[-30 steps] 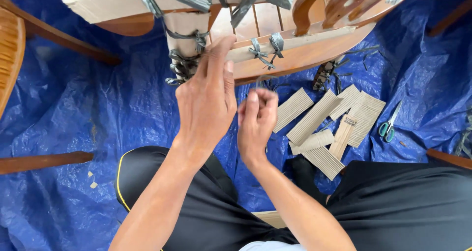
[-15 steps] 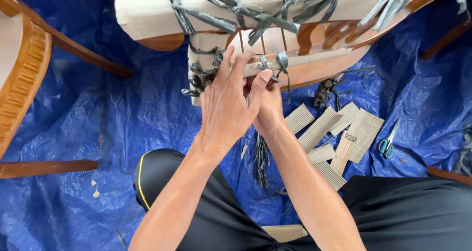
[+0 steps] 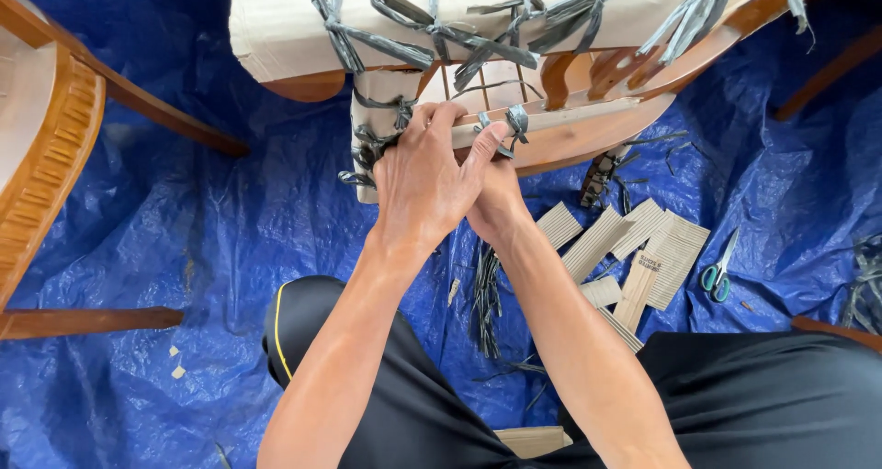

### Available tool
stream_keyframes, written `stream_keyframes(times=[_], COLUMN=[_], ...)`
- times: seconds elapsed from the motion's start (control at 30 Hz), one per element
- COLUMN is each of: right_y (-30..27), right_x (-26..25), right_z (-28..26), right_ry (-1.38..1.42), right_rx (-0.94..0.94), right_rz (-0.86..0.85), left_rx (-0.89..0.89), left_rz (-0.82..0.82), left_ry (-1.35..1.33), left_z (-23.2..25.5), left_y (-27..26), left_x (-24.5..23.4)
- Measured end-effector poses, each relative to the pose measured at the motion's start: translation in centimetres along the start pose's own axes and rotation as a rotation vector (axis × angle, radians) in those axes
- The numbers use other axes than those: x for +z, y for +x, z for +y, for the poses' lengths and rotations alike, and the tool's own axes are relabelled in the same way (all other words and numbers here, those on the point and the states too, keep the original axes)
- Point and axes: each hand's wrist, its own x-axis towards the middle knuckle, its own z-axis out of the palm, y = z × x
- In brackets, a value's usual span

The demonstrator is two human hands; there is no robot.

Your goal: Protecting furniture parts with cardboard and plastic ties.

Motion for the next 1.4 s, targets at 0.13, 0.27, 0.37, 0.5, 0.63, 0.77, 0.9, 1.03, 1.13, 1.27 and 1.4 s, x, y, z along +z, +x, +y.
stream_keyframes(times=[0.13, 0.27, 0.37, 0.5, 0.63, 0.77, 0.9, 1.03, 1.13, 1.27, 1.4], right_y=[0.5, -1.2, -1.5, -3.8, -5.1, -6.5, -8.5, -8.4, -7.6, -5.4, -3.5], right_x=[-1.2, 0.0, -0.8, 1.0, 0.7, -0.6, 1.8, 3.5, 5.5, 6.7, 7.3], right_z=[0.9, 0.5, 1.9, 1.2, 2.3, 2.8, -0.8, -4.8, -7.9, -8.9, -9.2], right_ry=[-0.173, -0.265, -0.316, -0.427, -0.544, -0.638, -0.837, -1.112, -1.199, -1.184, -1.135], right_rx=[-0.003, -0.049, -0.117, -0.139, -0.168, -0.201, -0.402, -0.669, -0.588, -0.621, -0.657], right_rz=[0.000, -0.005, 0.034, 0.015, 0.036, 0.049, 0.051, 0.081, 0.107, 0.023, -0.002], left_rx=[-0.019, 0.002, 0.052, 0.227, 0.095, 0.260, 0.173, 0.285, 0.349, 0.445, 0.500], left_rz=[0.008, 0.050, 0.110, 0.241, 0.190, 0.301, 0.293, 0.320, 0.296, 0.303, 0.275], left_ry=[0.043, 0.016, -0.088, -0.225, -0.362, -0.391, -0.504, -0.272, -0.249, -0.035, 0.078], left_z=[-0.1, -0.6, -0.9, -0.7, -0.5, -1.3, -0.6, -2.9, -2.7, -3.2, -3.4], left_y=[0.1, -0.2, -0.9, -2.0, -2.8, -3.4, -4.0, -4.6, -4.3, -4.2, -4.0], left_x=[0.2, 0.9, 0.9, 0.6, 0.0, 0.0, -1.3, -0.4, -1.1, -0.7, -0.1])
